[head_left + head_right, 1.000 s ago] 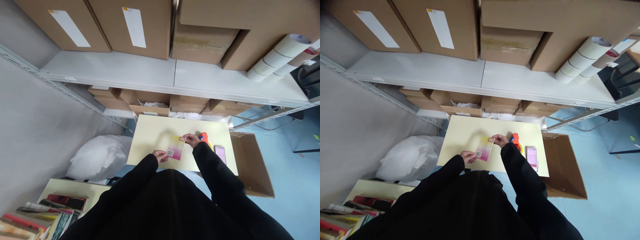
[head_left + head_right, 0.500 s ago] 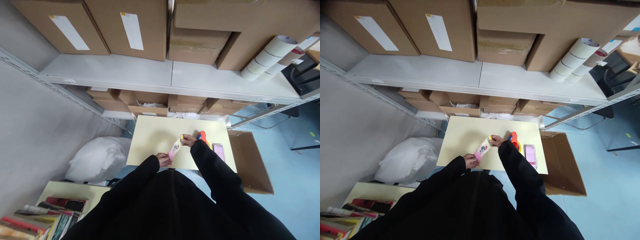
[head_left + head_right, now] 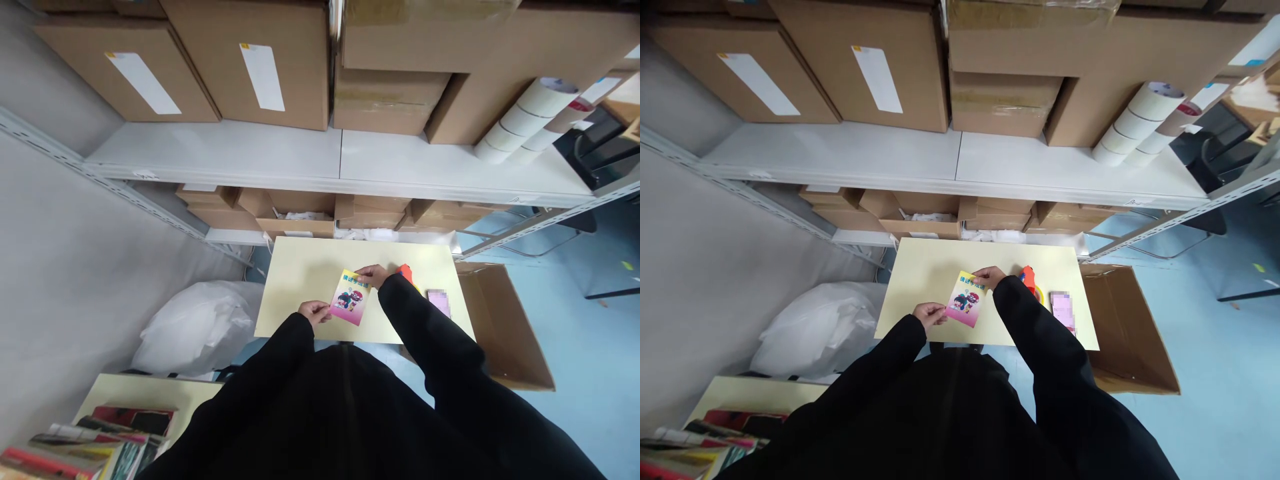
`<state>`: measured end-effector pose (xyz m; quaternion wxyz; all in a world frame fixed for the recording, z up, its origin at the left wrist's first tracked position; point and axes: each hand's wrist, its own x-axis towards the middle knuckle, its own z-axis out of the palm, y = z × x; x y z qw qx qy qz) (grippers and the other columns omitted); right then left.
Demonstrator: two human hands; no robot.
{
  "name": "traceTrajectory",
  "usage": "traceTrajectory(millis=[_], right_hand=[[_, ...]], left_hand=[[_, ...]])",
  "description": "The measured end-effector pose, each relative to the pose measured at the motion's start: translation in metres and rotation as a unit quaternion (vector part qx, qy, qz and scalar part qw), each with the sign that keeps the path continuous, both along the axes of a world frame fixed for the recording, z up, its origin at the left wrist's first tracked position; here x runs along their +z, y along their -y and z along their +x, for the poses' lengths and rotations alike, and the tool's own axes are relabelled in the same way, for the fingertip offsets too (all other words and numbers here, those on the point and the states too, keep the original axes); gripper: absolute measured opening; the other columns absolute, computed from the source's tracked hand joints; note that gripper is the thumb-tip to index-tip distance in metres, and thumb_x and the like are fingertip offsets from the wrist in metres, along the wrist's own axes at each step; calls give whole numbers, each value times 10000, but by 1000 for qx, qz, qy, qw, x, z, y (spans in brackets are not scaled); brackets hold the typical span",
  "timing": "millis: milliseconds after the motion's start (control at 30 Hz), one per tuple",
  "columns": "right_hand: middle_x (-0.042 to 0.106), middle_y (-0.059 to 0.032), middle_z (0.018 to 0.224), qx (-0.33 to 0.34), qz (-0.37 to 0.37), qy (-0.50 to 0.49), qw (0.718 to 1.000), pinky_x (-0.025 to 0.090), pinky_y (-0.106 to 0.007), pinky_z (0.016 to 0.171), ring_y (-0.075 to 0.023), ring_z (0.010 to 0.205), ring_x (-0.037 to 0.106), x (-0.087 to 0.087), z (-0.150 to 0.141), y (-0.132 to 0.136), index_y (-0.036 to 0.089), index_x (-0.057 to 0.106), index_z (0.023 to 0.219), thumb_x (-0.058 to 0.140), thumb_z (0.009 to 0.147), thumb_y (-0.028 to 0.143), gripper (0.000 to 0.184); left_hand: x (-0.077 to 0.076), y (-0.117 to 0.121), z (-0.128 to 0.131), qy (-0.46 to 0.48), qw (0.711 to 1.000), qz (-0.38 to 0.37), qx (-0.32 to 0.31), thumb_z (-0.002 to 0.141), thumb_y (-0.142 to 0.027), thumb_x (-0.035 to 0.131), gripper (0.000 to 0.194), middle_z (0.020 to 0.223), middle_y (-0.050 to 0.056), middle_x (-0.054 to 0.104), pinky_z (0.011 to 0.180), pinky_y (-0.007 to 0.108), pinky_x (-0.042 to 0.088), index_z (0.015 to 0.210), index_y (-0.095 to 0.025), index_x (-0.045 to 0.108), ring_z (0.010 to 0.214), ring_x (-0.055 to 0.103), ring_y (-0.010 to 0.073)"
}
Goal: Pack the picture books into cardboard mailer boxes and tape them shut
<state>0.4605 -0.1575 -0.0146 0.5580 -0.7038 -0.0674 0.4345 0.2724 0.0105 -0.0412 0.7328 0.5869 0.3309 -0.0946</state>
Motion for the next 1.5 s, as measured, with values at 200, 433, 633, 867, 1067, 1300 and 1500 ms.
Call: traceTrajectory(millis=[200, 433, 633, 867, 1067, 1300, 1500], right_hand=[[667, -42, 767, -92, 105, -102, 985, 526, -332, 739, -177, 756, 630, -6, -8, 10, 171, 669, 783, 781, 498, 210, 308], [627, -7, 650, -167, 88, -100, 977, 553, -336, 704, -152, 664, 624, -24, -14, 6, 191, 626, 737, 774, 523, 167, 261], [633, -33, 674, -186, 58, -152, 969, 536, -306, 642, -135, 585, 613, -31, -28, -22, 187, 575, 736, 668, 672, 369, 215], [645, -19, 704, -27, 16, -184, 982, 499, -307, 568, -145, 558, 605, -39, -49, -75, 213, 564, 741, 731, 573, 274, 245], [614, -4, 584, -33, -31, -121, 992, 501, -320, 514, -141, 488, 572, -78, -36, -137, 210, 567, 689, 720, 532, 140, 230], [575, 56, 569, -59, -39, -9, 997, 511, -276, 518, -106, 473, 543, -119, -11, -211, 251, 459, 739, 660, 572, 184, 270], [558, 28, 604, -12, -150, 173, 973, 491, -298, 655, -137, 598, 558, -140, 5, -253, 238, 487, 632, 577, 629, 190, 102]], left_hand=[[-15, -7, -5, 22, 998, -13, 57, 520, -393, 746, 364, 565, 18, 629, 617, 272, 510, 726, -127, 608, 569, 631, 149], [-16, -8, -3, -15, 995, -51, 82, 478, -398, 766, 407, 539, -18, 582, 598, 259, 502, 726, -128, 590, 501, 580, 99], [-17, -13, -5, -25, 990, -83, 113, 497, -441, 747, 424, 514, -40, 534, 590, 251, 489, 727, -136, 563, 494, 548, 80], [-29, -45, -13, -23, 983, -50, 174, 530, -479, 711, 398, 475, -39, 506, 539, 234, 459, 655, -138, 547, 464, 520, 77], [-50, -103, 3, -2, 981, 52, 189, 588, -419, 681, 305, 463, -39, 536, 479, 217, 435, 692, -152, 579, 431, 524, 91], [-86, -186, 48, -30, 970, 194, 142, 599, -226, 667, 104, 530, -12, 603, 546, 237, 472, 676, -171, 625, 520, 580, 129], [-106, -227, 72, -61, 954, 293, 27, 585, -76, 630, 171, 668, 15, 663, 768, 316, 468, 698, -194, 680, 738, 623, 199]])
